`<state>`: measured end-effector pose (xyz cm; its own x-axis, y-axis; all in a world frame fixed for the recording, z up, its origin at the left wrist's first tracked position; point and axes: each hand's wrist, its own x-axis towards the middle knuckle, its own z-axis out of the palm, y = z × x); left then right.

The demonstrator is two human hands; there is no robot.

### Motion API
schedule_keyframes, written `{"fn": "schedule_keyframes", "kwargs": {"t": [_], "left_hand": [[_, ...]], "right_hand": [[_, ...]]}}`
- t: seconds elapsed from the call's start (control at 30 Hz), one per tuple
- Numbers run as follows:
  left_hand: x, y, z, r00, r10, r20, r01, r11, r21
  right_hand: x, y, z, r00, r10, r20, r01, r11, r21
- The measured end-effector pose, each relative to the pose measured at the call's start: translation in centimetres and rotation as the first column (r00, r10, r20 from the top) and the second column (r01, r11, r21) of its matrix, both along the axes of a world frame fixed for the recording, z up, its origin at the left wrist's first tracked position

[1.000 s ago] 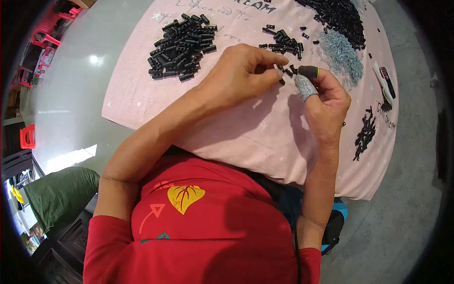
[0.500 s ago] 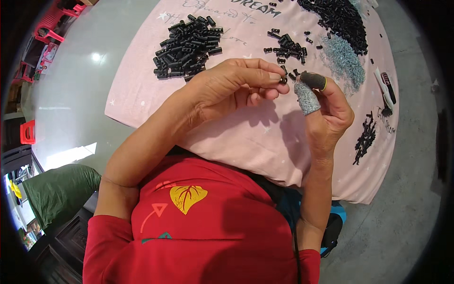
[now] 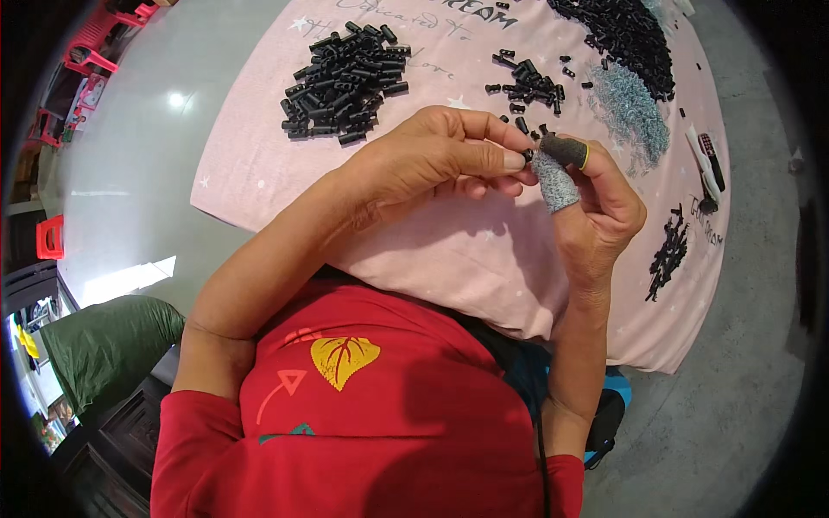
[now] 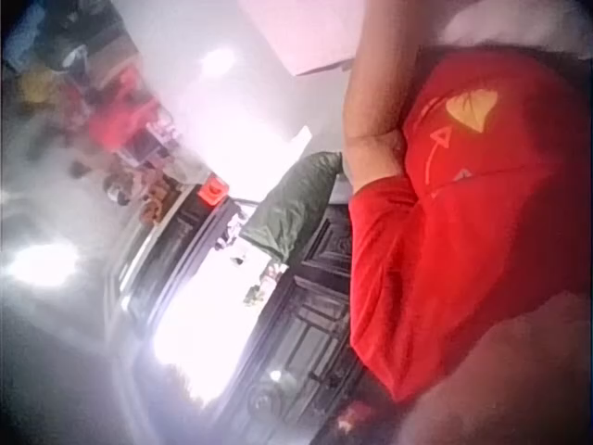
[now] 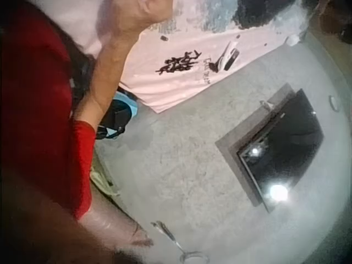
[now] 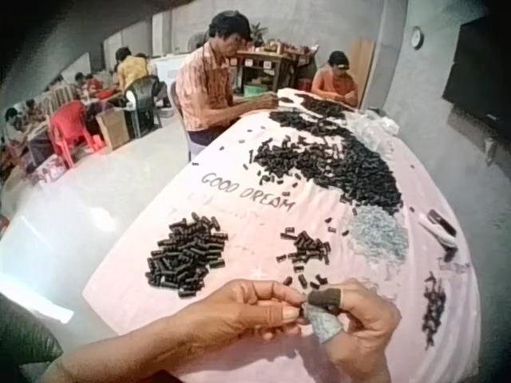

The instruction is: Inserting small white components into black plastic tubes for assembly.

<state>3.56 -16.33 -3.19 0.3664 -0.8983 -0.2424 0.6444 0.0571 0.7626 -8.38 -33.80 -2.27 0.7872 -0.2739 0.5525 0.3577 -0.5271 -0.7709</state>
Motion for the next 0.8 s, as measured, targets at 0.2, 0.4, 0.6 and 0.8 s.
{"fn": "schedule_keyframes", "kwargs": {"t": [0.2,0.4,0.6,0.8], "left_hand": [[0.2,0.3,-0.3,0.996,0.001,0.085,-0.002,1.000,0.007],[0.6,1.0,0.3,0.998,0.021,0.067,-0.019,0.999,-0.031],[1.3,1.6,-0.4,0.993,0.117,0.025,-0.115,0.991,-0.067],[1.0,1.8,-0.5,0.989,0.146,0.038,-0.146,0.989,-0.020]], "right_hand": [[0.0,-0.1,0.4,1.000,0.004,-0.024,-0.008,0.984,-0.176],[-0.2,-1.0,0.6,0.982,-0.188,-0.009,0.188,0.982,-0.018],[-0.5,-2.2,0.4,0.913,-0.280,-0.298,0.247,0.958,-0.143],[0.0,-1.7,0.4,0.912,-0.287,-0.292,0.123,0.872,-0.473]]}}
